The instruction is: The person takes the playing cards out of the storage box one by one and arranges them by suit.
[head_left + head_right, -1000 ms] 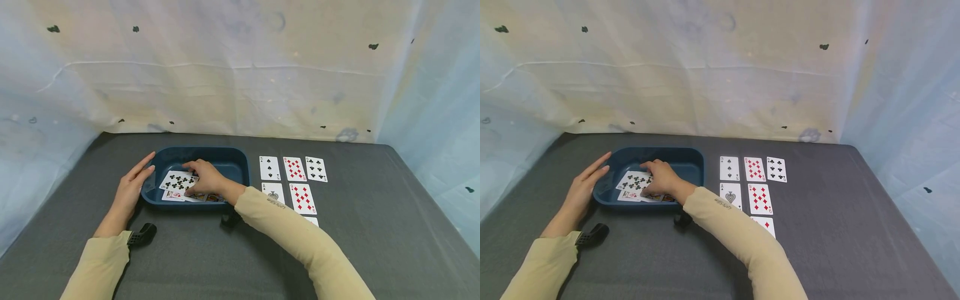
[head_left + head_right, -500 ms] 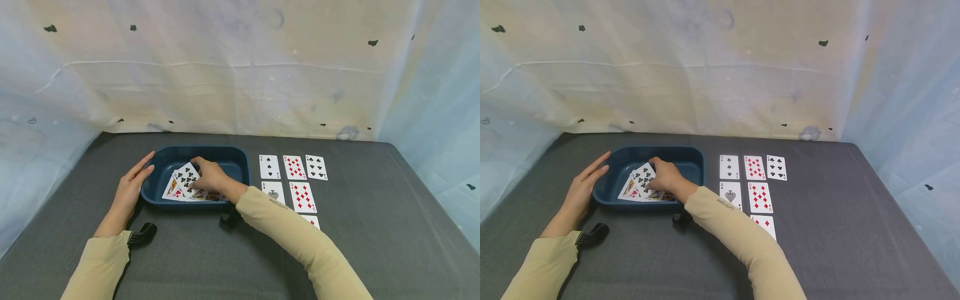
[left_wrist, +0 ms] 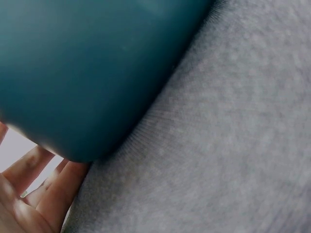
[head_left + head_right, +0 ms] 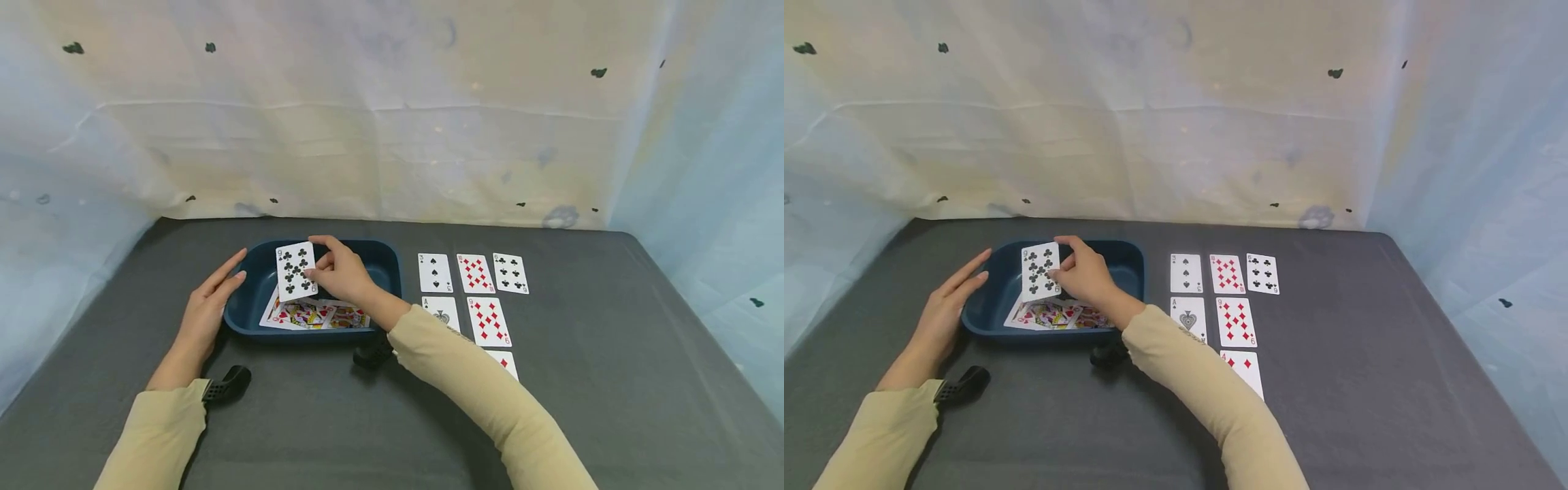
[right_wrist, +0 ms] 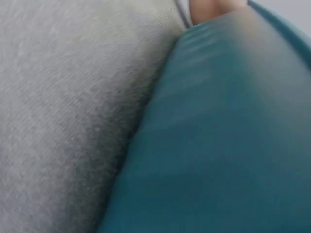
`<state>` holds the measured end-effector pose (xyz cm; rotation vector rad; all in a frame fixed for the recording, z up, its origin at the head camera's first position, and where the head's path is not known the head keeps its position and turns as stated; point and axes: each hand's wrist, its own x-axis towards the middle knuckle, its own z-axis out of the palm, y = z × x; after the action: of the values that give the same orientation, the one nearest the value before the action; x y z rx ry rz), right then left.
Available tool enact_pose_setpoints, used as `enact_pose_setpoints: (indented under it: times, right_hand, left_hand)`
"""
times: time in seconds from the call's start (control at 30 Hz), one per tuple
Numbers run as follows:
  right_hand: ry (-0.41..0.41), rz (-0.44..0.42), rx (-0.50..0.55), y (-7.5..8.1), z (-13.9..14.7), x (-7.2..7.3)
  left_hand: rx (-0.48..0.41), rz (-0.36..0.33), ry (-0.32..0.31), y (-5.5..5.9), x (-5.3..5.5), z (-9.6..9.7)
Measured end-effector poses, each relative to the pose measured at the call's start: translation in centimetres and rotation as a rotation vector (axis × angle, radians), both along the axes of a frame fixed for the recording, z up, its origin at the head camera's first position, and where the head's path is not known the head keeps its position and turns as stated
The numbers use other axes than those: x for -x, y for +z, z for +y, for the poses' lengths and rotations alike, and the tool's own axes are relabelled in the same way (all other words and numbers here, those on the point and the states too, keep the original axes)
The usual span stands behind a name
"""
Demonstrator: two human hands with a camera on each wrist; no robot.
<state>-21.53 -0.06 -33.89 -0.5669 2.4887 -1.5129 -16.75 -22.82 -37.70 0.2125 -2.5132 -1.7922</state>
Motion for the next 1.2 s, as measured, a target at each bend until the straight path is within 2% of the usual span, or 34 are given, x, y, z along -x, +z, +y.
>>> enact_pose_setpoints:
  times: [0.17,0.43,0.57,0.77,1.2]
  right_hand:
    - [0.039,0.02,0.17,0.6,1.3,0.0]
    - [0.079,0.046,0.29,1.2,4.5,-0.4]
    - [0.069,0.059,0.3,1.2,6.2,-0.7]
    - [0.006,0.062,0.298,1.2,9.2,-1.7]
    - [-0.164,-0.04,0.236,-1.1,18.3,-4.2]
  left_hand:
    - [0.007,-0.016,0.003,0.1,0.0,0.1]
    - [-0.006,-0.023,-0.016,0.0,0.0,-0.2]
    - [-0.009,-0.026,-0.02,0.0,-0.1,-0.3]
    - [-0.009,-0.024,-0.023,0.0,-0.1,-0.3]
    - [-0.009,-0.024,-0.019,0.2,-0.1,-0.2]
